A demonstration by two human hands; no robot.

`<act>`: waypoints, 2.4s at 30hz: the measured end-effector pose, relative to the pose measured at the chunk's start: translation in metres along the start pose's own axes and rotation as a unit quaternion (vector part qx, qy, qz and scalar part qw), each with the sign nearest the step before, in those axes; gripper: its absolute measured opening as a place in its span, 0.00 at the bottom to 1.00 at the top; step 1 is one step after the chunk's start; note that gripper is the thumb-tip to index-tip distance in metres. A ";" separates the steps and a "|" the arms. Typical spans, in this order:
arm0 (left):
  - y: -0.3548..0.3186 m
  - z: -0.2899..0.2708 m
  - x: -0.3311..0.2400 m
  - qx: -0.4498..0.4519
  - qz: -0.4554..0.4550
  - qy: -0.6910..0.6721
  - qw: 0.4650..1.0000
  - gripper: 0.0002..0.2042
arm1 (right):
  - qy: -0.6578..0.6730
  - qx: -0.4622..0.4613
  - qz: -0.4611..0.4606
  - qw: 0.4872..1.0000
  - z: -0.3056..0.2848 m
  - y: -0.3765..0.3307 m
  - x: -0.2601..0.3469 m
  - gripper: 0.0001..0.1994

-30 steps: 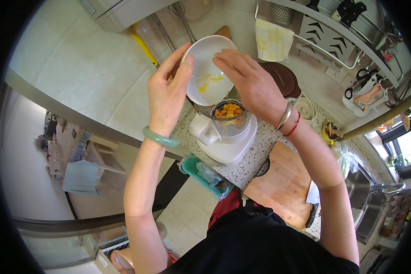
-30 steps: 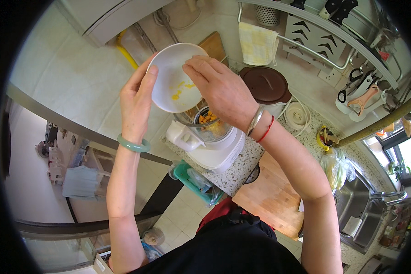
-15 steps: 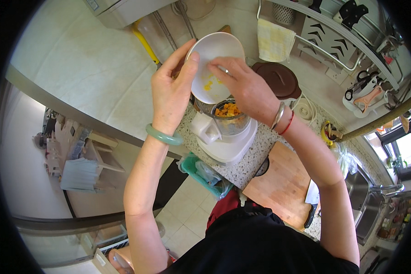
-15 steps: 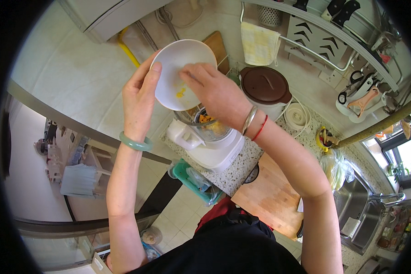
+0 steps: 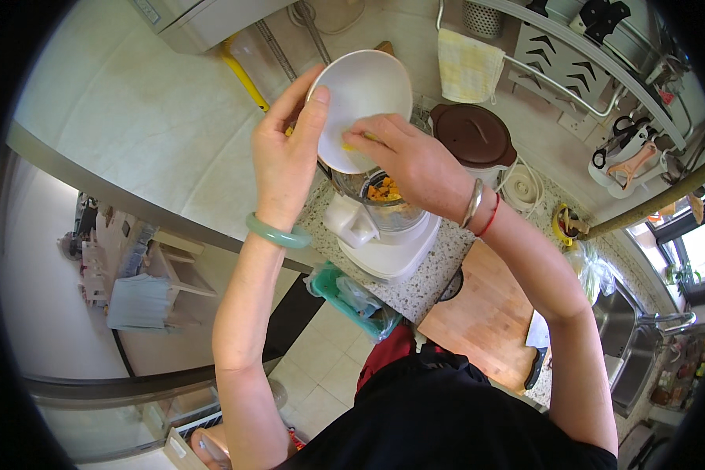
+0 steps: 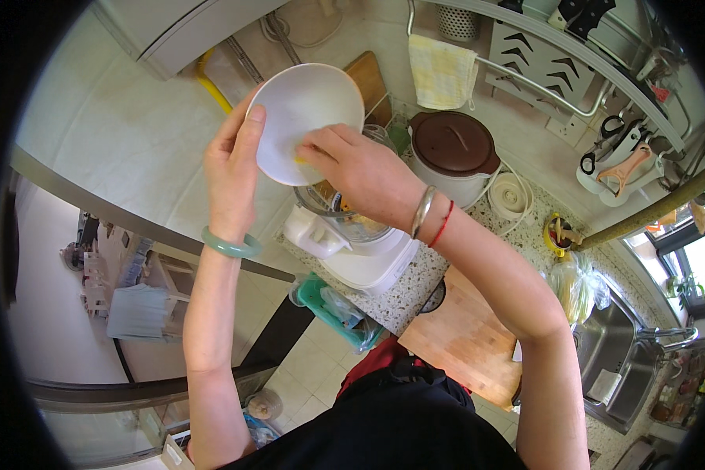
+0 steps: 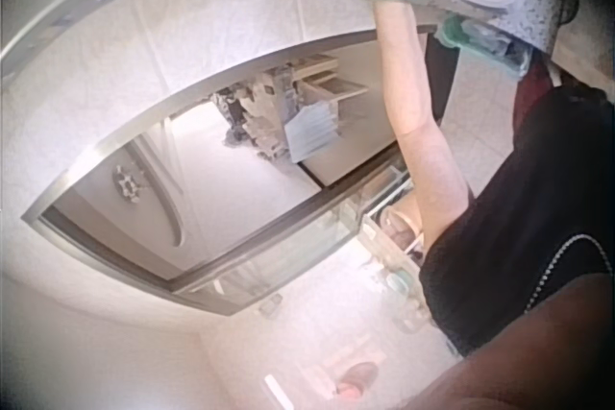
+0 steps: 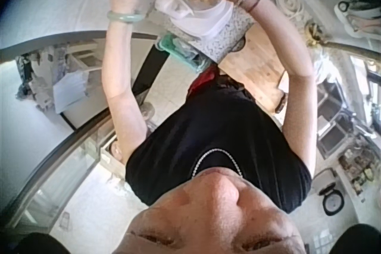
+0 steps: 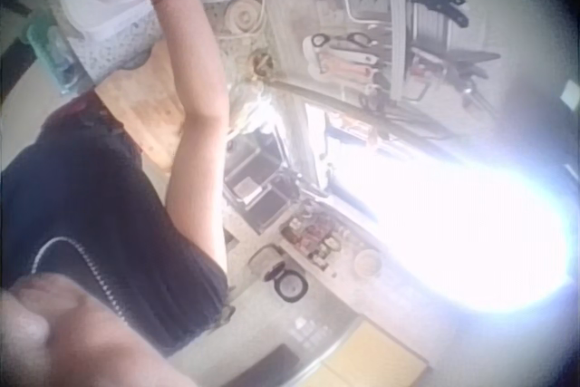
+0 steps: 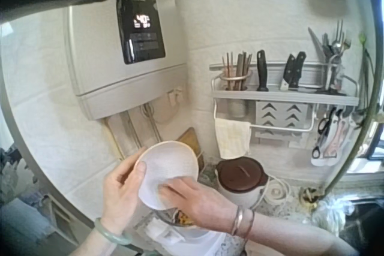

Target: The person opens a packet of yellow corn kernels and pours them into a white bowl. They rinse the corn under the tap, then transfer it into a blender jar containing chopped orange vegetables. Next, they take a handful of red beans, rinse them in the bowl, and add them to the blender. Finally, they rinse the bowl and place it back in a drawer.

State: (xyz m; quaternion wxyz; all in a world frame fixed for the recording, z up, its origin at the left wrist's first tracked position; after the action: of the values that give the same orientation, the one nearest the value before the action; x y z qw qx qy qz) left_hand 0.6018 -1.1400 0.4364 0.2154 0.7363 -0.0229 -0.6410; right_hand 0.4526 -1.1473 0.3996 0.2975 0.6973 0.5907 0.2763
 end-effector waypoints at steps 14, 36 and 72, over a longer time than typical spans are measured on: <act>-0.008 0.002 -0.009 -0.019 0.011 0.007 1.000 0.19 | -0.035 -0.040 0.094 0.994 0.011 0.001 0.051 0.26; -0.014 -0.004 -0.008 0.003 0.015 0.116 0.993 0.19 | -0.007 -0.033 0.037 0.999 -0.007 -0.014 0.004 0.18; -0.002 -0.004 -0.011 -0.032 0.063 0.104 0.992 0.18 | 0.030 0.013 0.184 0.982 0.003 -0.033 -0.015 0.09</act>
State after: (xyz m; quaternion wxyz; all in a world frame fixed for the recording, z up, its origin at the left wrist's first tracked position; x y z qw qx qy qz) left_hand 0.6033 -1.1335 0.4465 0.2804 0.7888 -0.0264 -0.5463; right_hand 0.4313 -1.1584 0.3727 0.2145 0.7894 0.4644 0.3394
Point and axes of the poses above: each hand's wrist, its own y-axis towards the middle knuckle, its own z-axis out of the palm, x = y × z, the point moved 6 cm from there along y, towards the middle knuckle, and after that the axes turned 11 degrees about -z, right-handed, at the moved point
